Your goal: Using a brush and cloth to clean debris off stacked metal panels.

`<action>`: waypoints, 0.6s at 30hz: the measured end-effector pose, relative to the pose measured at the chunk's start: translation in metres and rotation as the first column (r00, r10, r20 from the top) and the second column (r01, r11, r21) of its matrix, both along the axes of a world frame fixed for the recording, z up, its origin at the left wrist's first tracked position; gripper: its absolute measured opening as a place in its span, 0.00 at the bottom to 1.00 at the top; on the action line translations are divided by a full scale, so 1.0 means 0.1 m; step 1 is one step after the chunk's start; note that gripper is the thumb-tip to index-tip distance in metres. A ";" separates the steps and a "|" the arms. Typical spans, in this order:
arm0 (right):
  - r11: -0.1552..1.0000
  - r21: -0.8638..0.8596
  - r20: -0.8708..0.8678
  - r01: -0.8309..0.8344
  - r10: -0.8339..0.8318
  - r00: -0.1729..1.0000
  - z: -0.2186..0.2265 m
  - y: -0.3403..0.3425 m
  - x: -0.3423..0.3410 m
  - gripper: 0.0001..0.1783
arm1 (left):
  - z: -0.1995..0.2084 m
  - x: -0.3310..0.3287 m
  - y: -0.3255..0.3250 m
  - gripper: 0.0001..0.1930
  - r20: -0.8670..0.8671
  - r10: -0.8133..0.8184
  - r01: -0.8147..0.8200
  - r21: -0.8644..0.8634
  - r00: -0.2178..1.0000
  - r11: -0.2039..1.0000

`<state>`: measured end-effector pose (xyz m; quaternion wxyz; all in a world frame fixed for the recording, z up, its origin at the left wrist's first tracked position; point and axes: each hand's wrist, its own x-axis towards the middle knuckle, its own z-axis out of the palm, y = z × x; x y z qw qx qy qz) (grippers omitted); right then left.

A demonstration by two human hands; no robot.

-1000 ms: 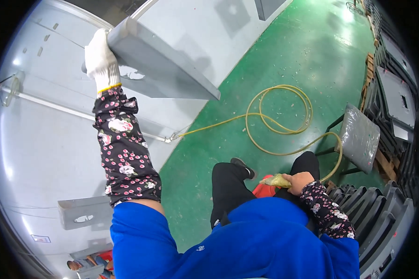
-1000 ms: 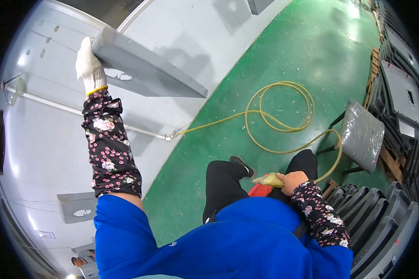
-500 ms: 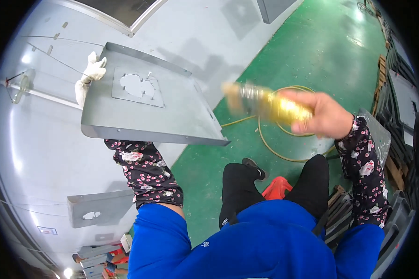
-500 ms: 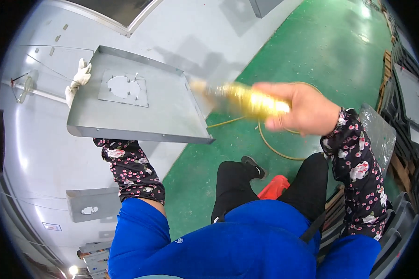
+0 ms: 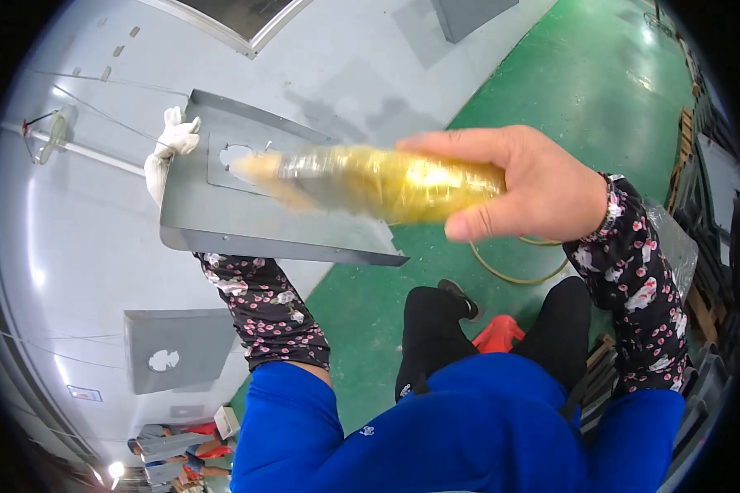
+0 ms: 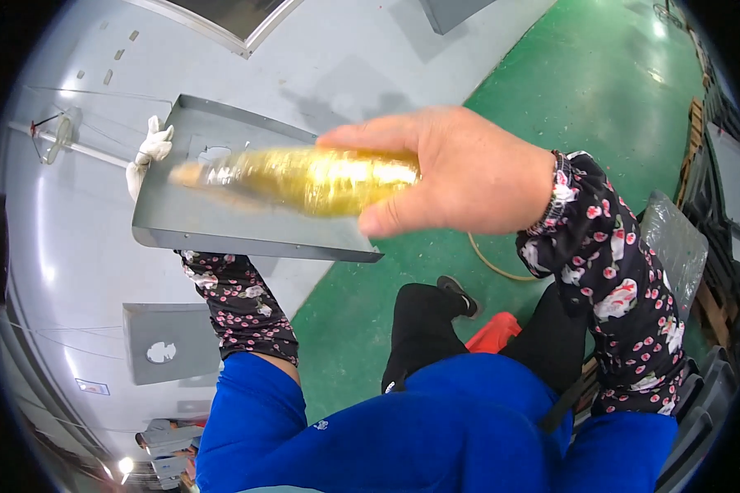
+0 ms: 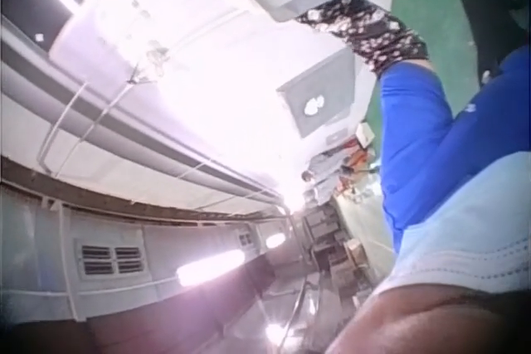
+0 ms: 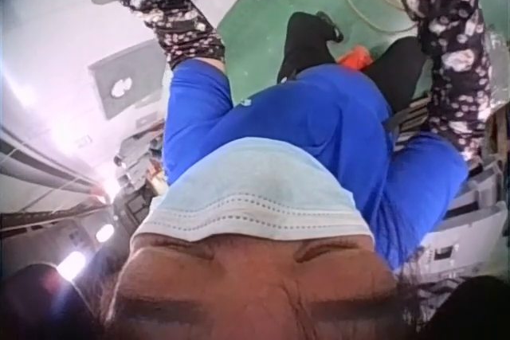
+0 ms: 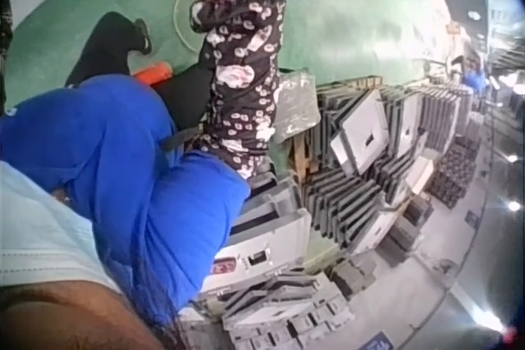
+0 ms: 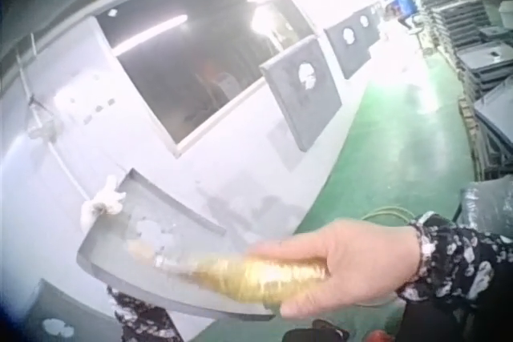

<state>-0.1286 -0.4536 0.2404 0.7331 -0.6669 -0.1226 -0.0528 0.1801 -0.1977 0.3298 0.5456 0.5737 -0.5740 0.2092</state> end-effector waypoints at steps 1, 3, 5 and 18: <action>0.987 -0.162 0.051 -0.002 0.010 0.999 -0.05 -0.04 -0.02 0.36 | -0.02 0.07 0.02 0.06 -0.074 -0.038 0.035 -0.032 0.997 0.999; 0.881 -0.455 -0.034 -0.129 0.128 0.991 -0.05 -0.07 -0.09 0.36 | -0.01 0.12 0.11 0.06 -0.151 -0.052 0.045 -0.051 0.987 0.998; 0.800 -0.542 -0.187 -0.257 0.184 0.965 -0.18 -0.05 -0.15 0.37 | -0.07 0.14 0.16 0.05 0.077 0.021 -0.022 0.020 0.997 1.000; 0.563 -0.750 -0.605 -0.348 -0.370 0.705 -2.70 -0.06 -1.30 0.37 | -0.03 -0.53 -0.50 0.13 -0.665 0.111 -0.295 -0.171 0.739 0.940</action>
